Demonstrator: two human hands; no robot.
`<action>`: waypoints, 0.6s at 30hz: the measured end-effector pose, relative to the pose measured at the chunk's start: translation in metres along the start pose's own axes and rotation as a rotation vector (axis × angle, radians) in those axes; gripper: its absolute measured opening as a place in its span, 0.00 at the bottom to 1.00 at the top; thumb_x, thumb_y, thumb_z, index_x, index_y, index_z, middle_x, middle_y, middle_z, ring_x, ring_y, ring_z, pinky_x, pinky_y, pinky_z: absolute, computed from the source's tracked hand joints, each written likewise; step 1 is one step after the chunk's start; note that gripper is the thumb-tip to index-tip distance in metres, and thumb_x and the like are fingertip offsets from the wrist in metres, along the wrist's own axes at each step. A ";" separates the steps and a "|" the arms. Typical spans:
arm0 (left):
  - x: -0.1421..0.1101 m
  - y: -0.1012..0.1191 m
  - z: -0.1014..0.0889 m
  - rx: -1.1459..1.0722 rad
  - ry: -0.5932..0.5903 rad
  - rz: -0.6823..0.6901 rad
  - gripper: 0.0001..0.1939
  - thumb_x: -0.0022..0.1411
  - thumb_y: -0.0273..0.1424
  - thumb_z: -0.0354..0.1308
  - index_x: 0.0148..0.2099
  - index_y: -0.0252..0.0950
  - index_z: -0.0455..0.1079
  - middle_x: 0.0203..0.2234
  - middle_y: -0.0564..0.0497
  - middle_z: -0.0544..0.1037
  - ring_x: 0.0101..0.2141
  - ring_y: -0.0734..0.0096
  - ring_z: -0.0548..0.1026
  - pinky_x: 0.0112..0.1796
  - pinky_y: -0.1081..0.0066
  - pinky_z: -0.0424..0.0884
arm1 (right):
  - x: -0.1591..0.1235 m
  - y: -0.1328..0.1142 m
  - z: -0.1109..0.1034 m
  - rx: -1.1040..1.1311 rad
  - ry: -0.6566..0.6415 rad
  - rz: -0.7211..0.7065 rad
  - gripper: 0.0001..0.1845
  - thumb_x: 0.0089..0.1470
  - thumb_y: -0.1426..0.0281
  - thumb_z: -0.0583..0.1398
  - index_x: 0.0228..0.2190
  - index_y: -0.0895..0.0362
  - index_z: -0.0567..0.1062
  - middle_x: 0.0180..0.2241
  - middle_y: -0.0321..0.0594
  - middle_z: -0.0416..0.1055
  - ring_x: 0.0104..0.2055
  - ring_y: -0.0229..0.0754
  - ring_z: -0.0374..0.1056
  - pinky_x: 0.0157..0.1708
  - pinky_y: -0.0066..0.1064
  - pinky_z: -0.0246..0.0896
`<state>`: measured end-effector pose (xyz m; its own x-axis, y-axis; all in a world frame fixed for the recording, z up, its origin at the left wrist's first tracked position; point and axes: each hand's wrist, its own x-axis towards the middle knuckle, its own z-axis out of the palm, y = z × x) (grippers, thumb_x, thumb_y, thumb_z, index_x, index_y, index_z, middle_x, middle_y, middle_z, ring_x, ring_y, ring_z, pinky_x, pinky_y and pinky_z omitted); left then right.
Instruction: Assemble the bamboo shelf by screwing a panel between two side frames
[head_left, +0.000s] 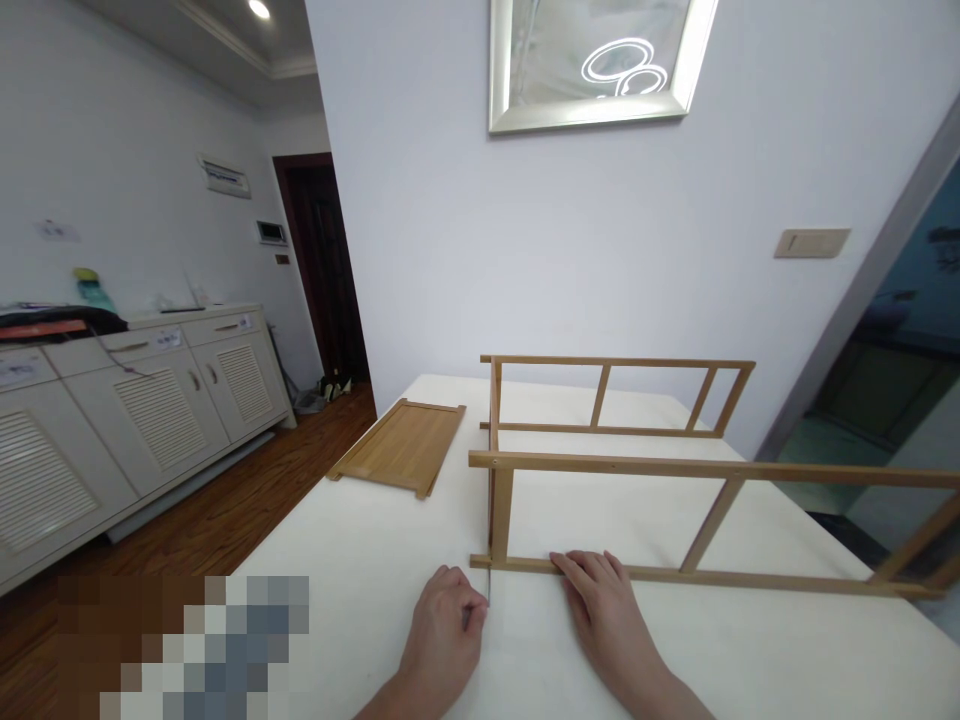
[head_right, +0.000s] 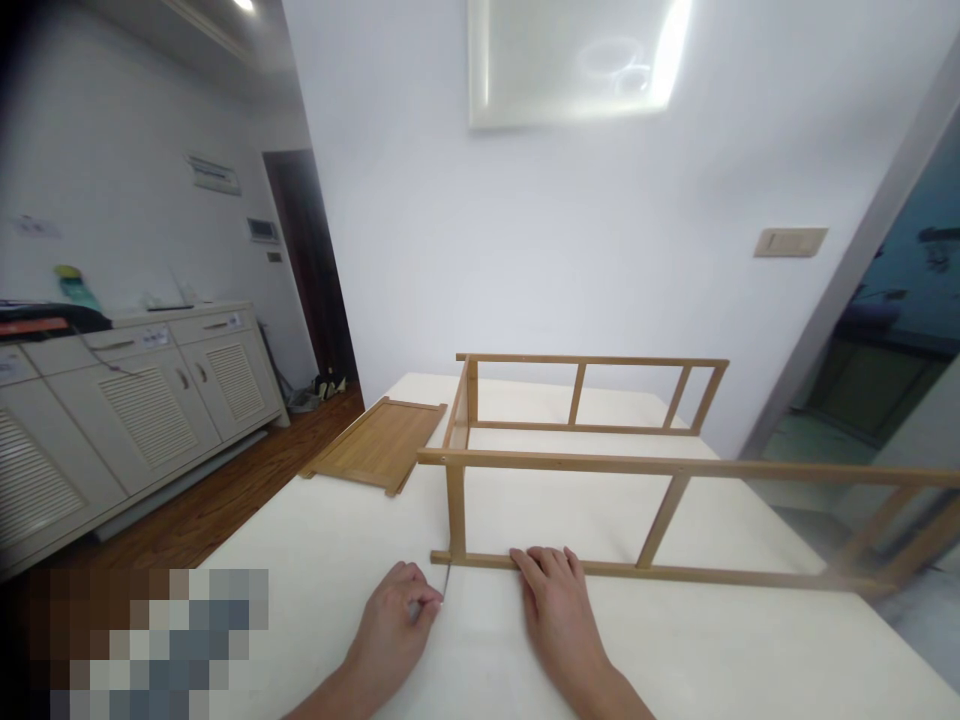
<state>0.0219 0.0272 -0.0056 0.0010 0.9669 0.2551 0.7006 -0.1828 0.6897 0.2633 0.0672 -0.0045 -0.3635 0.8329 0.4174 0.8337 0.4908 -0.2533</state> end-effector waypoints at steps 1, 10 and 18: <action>0.000 0.000 0.000 0.001 0.000 0.002 0.13 0.57 0.20 0.51 0.25 0.36 0.72 0.26 0.50 0.73 0.36 0.65 0.70 0.40 0.66 0.65 | 0.000 0.000 0.000 -0.001 0.004 -0.001 0.19 0.61 0.72 0.51 0.50 0.50 0.73 0.44 0.43 0.74 0.47 0.46 0.68 0.56 0.50 0.52; -0.001 -0.001 0.001 0.024 0.004 0.014 0.13 0.56 0.18 0.51 0.27 0.36 0.74 0.27 0.49 0.74 0.35 0.65 0.69 0.40 0.65 0.65 | 0.001 0.000 0.000 0.011 0.004 -0.001 0.19 0.61 0.72 0.50 0.50 0.50 0.73 0.45 0.45 0.74 0.48 0.47 0.68 0.56 0.52 0.52; -0.002 0.002 0.001 0.110 -0.033 0.041 0.14 0.57 0.18 0.50 0.27 0.36 0.74 0.29 0.48 0.74 0.36 0.64 0.70 0.40 0.66 0.65 | 0.000 0.000 0.000 -0.010 0.008 -0.002 0.19 0.61 0.72 0.51 0.50 0.50 0.73 0.44 0.44 0.74 0.47 0.47 0.68 0.55 0.51 0.53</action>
<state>0.0242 0.0254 -0.0056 0.0538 0.9648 0.2576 0.7736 -0.2034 0.6002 0.2633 0.0678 -0.0049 -0.3615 0.8300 0.4247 0.8371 0.4895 -0.2440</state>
